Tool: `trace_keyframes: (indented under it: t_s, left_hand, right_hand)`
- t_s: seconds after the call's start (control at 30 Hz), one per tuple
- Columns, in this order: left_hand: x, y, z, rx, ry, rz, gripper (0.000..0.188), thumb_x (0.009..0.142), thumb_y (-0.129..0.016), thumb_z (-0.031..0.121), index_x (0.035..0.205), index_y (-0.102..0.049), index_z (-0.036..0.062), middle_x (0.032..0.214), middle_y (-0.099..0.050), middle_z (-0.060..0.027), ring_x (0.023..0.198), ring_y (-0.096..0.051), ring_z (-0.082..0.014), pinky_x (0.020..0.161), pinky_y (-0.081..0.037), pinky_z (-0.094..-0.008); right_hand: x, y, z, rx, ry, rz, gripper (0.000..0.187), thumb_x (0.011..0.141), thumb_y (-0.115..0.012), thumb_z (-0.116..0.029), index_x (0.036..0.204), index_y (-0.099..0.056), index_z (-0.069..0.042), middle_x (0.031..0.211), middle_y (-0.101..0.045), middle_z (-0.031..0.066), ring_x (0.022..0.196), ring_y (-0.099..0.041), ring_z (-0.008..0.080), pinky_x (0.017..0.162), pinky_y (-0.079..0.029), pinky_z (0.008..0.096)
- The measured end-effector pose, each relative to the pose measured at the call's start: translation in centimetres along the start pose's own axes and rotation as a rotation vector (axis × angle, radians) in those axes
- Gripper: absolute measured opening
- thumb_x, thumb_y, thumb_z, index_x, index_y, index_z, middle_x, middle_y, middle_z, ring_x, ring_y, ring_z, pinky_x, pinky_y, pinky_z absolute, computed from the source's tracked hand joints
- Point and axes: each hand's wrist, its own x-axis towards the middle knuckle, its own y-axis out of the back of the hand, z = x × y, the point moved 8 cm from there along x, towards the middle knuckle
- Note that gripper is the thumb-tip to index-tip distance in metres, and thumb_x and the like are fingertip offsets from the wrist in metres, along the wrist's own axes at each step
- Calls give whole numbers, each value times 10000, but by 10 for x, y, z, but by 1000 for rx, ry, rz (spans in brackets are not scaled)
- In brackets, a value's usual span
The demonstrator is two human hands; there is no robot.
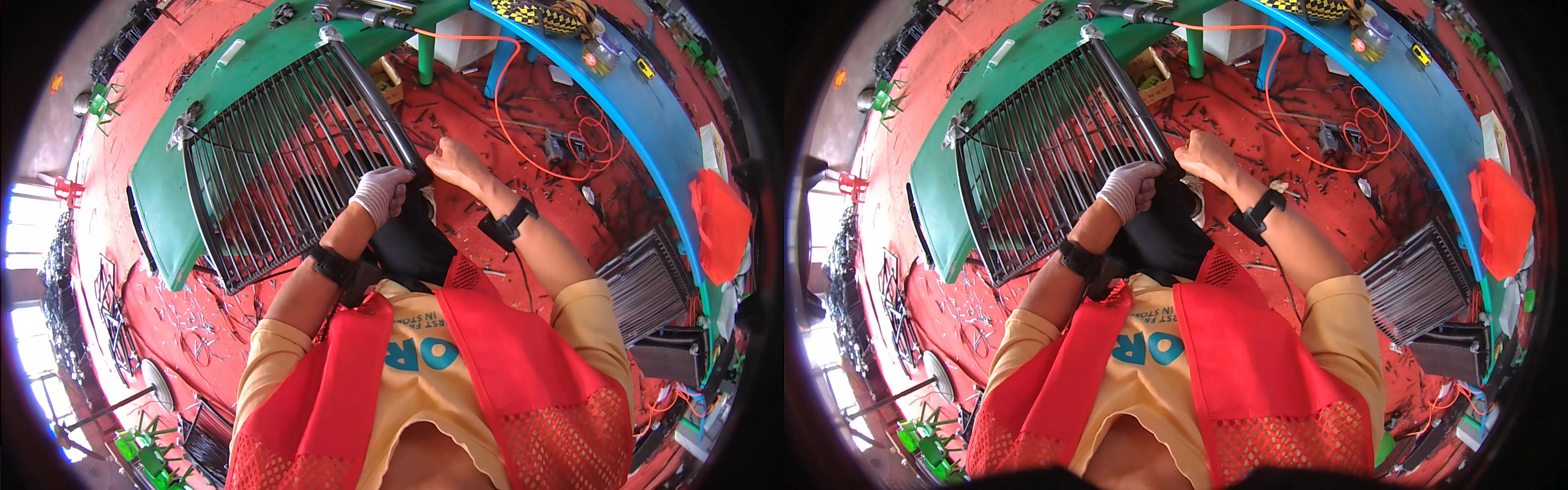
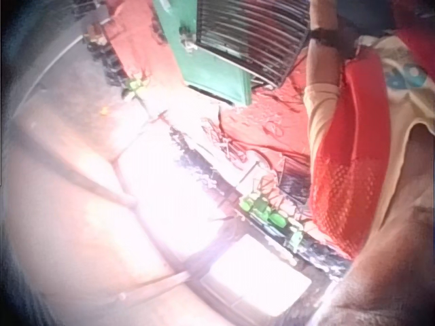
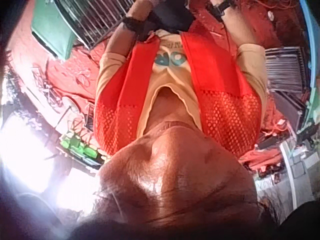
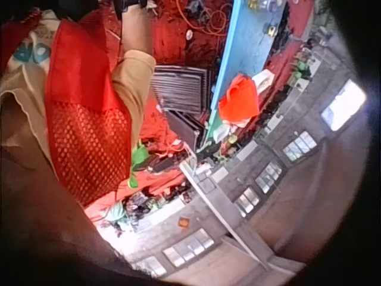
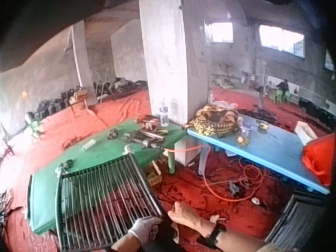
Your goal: The person sits on the floor and uses a metal tool to pry and adjust the bars of a black metal grate. They repeatedly insert the tool between the bars, lever them, and reposition the grate while working.
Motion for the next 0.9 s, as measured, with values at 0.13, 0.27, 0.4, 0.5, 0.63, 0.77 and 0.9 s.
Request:
trace_keyframes:
  t_s: [0.13,0.27,0.4,0.5,0.63,0.77,0.9]
  left_hand:
    - [-1,-2,0,17,8,-7,99,873,-615,181,808,-559,132,529,-415,42,383,-356,-89,359,-246,-243]
    - [-5,1,0,35,-14,30,85,877,-613,184,876,-583,104,530,-433,32,383,-374,-95,357,-259,-245]
    - [-6,1,1,52,-46,70,136,882,-602,180,972,-604,78,540,-470,18,374,-398,-99,341,-295,-245]
    - [-10,4,1,32,-87,126,256,892,-584,181,1118,-606,61,564,-515,-6,369,-432,-102,328,-333,-238]
    - [-15,7,3,-43,-219,182,283,917,-550,184,1157,-580,37,587,-543,-39,376,-456,-122,331,-356,-249]
    - [-26,12,24,-81,-417,180,289,941,-503,168,1164,-565,-5,597,-561,-70,388,-480,-146,340,-381,-264]
    - [-52,16,74,62,-652,200,262,947,-500,155,1125,-597,-12,651,-598,-64,425,-506,-113,377,-408,-242]
  right_hand:
    - [4,17,20,-147,41,479,163,775,-573,-138,909,-546,-49,876,-599,167,774,-629,385,682,-523,480]
    - [12,65,97,-95,-149,520,84,806,-584,-77,875,-599,-32,767,-651,142,695,-663,284,585,-542,393]
    - [-18,146,231,806,-356,466,135,810,-618,-86,929,-636,-25,799,-686,86,608,-670,166,426,-486,248]
    - [-59,228,315,1141,-479,541,97,843,-587,-61,908,-630,-4,734,-635,56,512,-483,93,424,-353,210]
    - [-123,319,360,1316,-441,858,201,921,-575,-149,1041,-589,12,815,-590,35,538,-431,56,467,-331,185]
    - [-135,352,301,1433,53,645,206,970,-515,-170,1048,-571,12,754,-534,7,507,-364,55,469,-305,193]
    - [-116,374,215,1584,288,484,219,995,-466,-180,992,-580,7,680,-428,-15,493,-308,59,483,-281,206]
